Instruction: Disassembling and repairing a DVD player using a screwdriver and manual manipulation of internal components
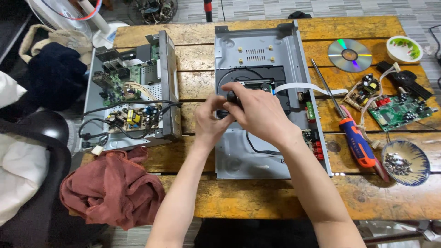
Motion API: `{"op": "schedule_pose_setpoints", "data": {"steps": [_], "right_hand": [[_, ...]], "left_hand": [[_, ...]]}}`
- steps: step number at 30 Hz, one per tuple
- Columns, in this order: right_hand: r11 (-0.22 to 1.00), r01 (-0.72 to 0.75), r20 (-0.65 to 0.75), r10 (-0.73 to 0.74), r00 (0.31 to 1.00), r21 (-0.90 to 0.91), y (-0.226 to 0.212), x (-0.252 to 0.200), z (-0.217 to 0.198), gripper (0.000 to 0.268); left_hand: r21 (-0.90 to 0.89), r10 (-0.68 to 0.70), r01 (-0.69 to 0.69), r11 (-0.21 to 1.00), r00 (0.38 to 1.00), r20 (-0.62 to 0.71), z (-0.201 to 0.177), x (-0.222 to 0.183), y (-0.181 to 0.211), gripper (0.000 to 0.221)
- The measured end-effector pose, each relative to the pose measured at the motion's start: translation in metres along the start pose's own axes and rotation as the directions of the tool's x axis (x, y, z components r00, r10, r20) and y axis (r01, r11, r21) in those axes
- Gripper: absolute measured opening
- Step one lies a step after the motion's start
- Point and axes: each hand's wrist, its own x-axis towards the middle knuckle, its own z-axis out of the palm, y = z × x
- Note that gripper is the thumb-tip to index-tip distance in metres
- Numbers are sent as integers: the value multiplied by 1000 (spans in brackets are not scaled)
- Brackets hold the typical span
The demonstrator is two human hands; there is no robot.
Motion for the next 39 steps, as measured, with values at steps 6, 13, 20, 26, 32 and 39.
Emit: {"op": "schedule_pose_setpoints", "data": {"steps": [6,13,20,26,32,39], "right_hand": [[996,53,-99,-60,993,-76,12,2,9,21],[974,-113,-135,88,987,-198,2,-4,34,32],[994,43,69,-49,996,98,-2,4,-13,42],[979,172,-75,-180,981,-108,16,7,12,25],[979,48,-153,-80,985,-200,16,-2,40,24],[992,78,16,-80,997,99,1,-1,-4,43]], "left_hand": [[-60,-30,32,998,999,26,-4,-5,-4,13],[-153,-176,198,968,973,148,-3,-11,-49,14],[-188,-206,248,950,954,218,-9,1,-13,18],[-159,-226,266,951,946,234,-11,2,-4,14],[-183,-231,279,943,941,248,-9,-7,-44,14],[-234,-198,265,936,941,274,-8,4,1,5]]}}
